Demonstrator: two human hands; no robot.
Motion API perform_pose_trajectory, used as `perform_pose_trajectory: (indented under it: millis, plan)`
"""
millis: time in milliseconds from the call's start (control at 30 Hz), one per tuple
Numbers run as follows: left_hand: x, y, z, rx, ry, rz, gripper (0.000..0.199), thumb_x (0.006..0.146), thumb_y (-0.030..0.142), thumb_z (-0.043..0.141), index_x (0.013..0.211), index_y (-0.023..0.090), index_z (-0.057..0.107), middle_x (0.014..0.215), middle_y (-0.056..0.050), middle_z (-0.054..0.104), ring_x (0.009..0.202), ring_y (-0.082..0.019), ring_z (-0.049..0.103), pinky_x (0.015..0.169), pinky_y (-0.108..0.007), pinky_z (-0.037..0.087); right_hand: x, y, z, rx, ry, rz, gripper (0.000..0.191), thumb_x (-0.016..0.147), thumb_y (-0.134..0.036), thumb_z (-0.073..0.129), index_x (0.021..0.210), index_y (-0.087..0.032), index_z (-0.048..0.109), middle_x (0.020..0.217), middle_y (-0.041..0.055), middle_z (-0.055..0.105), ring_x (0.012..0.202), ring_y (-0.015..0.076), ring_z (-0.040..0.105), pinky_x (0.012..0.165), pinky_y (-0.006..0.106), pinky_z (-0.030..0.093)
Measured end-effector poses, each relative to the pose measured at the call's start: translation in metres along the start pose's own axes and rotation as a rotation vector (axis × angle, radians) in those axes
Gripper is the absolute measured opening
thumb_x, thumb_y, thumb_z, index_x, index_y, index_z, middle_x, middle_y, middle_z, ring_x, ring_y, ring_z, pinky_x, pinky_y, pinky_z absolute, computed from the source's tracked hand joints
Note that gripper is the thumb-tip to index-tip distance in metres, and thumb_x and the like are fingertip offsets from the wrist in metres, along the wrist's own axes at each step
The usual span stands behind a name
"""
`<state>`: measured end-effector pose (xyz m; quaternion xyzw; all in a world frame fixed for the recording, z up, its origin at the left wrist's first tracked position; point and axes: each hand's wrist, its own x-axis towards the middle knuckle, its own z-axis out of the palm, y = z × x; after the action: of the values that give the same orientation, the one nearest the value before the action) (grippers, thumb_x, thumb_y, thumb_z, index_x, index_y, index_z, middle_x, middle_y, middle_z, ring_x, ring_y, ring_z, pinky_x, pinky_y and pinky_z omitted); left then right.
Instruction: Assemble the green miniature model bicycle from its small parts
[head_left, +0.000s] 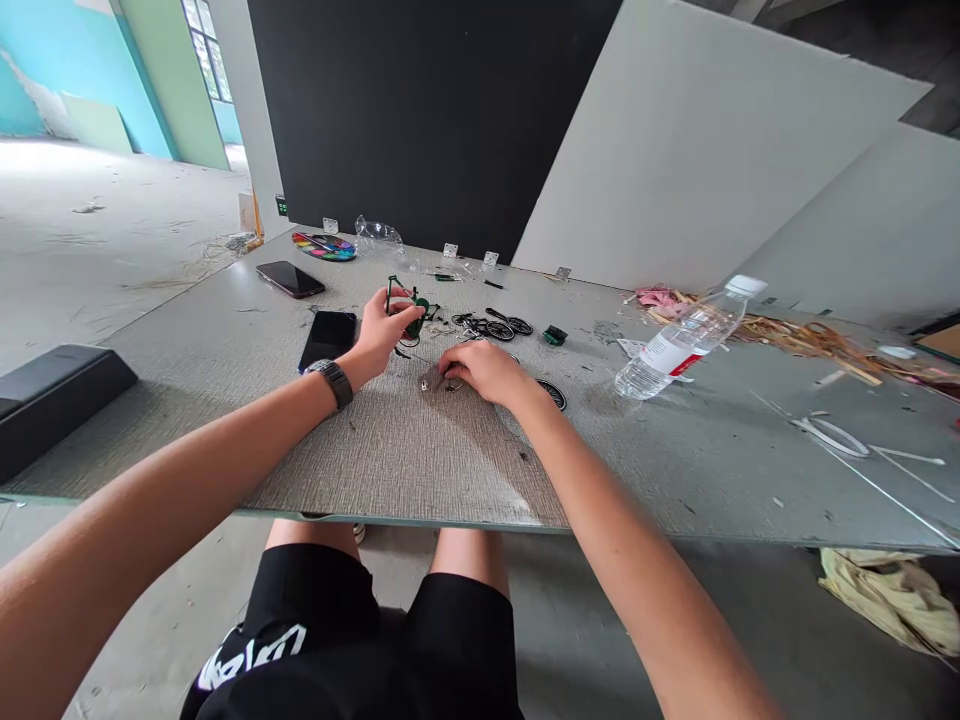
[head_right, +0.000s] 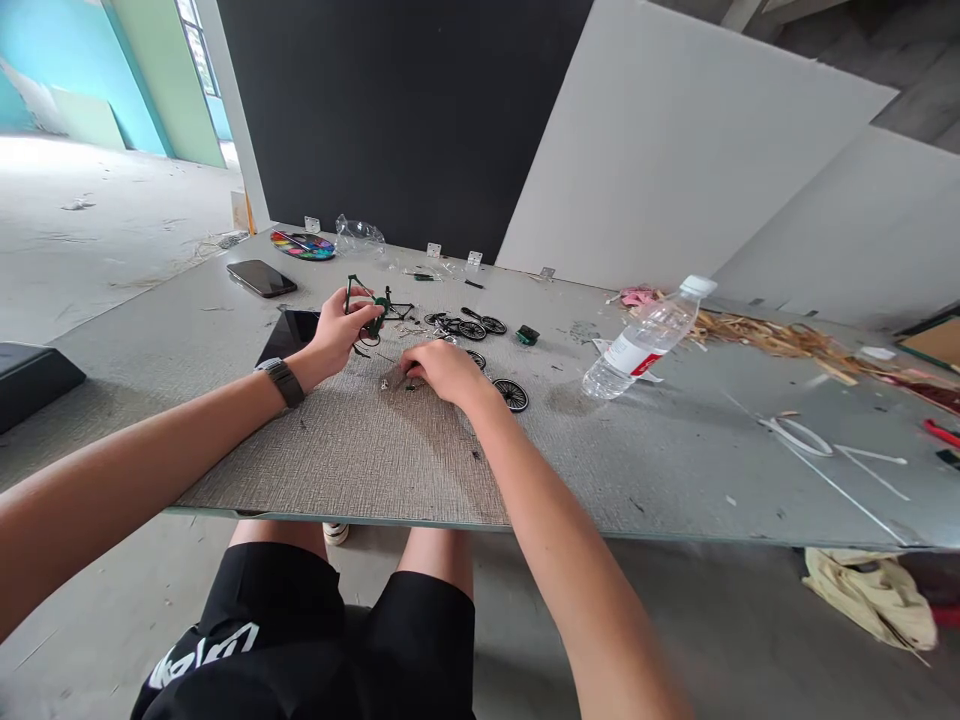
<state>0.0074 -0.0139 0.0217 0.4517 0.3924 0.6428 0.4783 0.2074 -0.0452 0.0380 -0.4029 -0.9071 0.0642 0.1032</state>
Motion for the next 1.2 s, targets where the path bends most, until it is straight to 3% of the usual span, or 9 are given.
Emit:
perform_pose_trajectory:
  millis: [167,300,433,567,700,800,1000,1200]
  plan:
    - [0.000,0.000,0.001,-0.007,0.002,0.003,0.026,0.078,0.013,0.071,0.096,0.021,0.054,0.077,0.002,0.058,0.062,-0.009,0.056,0.049,-0.021,0.043,-0.001,0.000,0.000,-0.141,0.023,-0.021,0.013,0.098,-0.018,0.062,0.099,-0.023,0.075,0.103,0.0055,0.074,0.100,0.0219,0.066,0.083,0.032,0.047]
    - [-0.001,0.000,0.001,-0.007,0.005,-0.003,0.026,0.078,0.014,0.071,0.096,0.022,0.053,0.079,0.002,0.059,0.062,-0.009,0.058,0.049,-0.020,0.043,-0.004,0.003,-0.005,-0.158,0.051,0.012,0.015,0.098,-0.014,0.059,0.100,-0.021,0.072,0.103,0.0069,0.073,0.100,0.0227,0.065,0.086,0.034,0.047]
    - [0.001,0.000,-0.001,-0.010,0.019,-0.002,0.025,0.078,0.015,0.070,0.096,0.022,0.054,0.080,0.001,0.059,0.063,-0.010,0.059,0.048,-0.021,0.043,-0.007,0.007,-0.005,-0.049,0.129,0.036,0.027,0.100,-0.009,0.049,0.112,-0.020,0.070,0.111,0.0081,0.072,0.101,0.0217,0.066,0.088,0.035,0.050]
    - [0.004,-0.001,-0.003,-0.009,0.048,-0.004,0.026,0.078,0.016,0.071,0.097,0.022,0.054,0.081,0.001,0.060,0.064,-0.009,0.058,0.049,-0.020,0.042,-0.001,-0.006,0.007,-0.027,0.103,-0.028,0.041,0.099,-0.002,0.041,0.124,-0.021,0.067,0.128,0.0099,0.067,0.107,0.0210,0.065,0.093,0.036,0.050]
    - [0.006,-0.002,-0.003,-0.013,0.064,0.001,0.027,0.076,0.015,0.072,0.096,0.022,0.055,0.080,0.001,0.060,0.064,-0.009,0.057,0.050,-0.020,0.043,0.009,-0.026,0.019,-0.079,0.120,-0.066,0.026,0.106,-0.018,0.041,0.116,-0.016,0.066,0.114,0.0110,0.069,0.099,0.0212,0.064,0.088,0.034,0.048]
    - [0.006,-0.001,-0.003,-0.016,0.069,-0.001,0.028,0.076,0.014,0.072,0.096,0.021,0.054,0.080,0.001,0.060,0.063,-0.010,0.056,0.050,-0.021,0.043,0.011,-0.034,0.020,-0.113,0.138,-0.096,0.027,0.109,-0.029,0.042,0.116,-0.017,0.065,0.108,0.0101,0.069,0.097,0.0214,0.063,0.088,0.034,0.046]
    - [0.004,0.000,-0.003,0.002,0.073,0.015,0.028,0.075,0.013,0.072,0.095,0.021,0.053,0.075,0.003,0.056,0.061,-0.009,0.054,0.050,-0.020,0.041,0.015,-0.037,0.018,-0.120,0.125,-0.070,0.027,0.108,-0.025,0.044,0.116,-0.020,0.069,0.113,0.0093,0.068,0.101,0.0208,0.062,0.086,0.033,0.046]
    - [0.002,0.001,-0.002,0.014,0.048,0.026,0.026,0.077,0.014,0.071,0.095,0.021,0.054,0.075,0.002,0.056,0.061,-0.009,0.053,0.050,-0.020,0.041,0.023,-0.038,0.024,-0.139,0.146,-0.168,0.028,0.105,-0.020,0.046,0.110,-0.019,0.073,0.114,0.0096,0.066,0.105,0.0224,0.061,0.092,0.036,0.047]
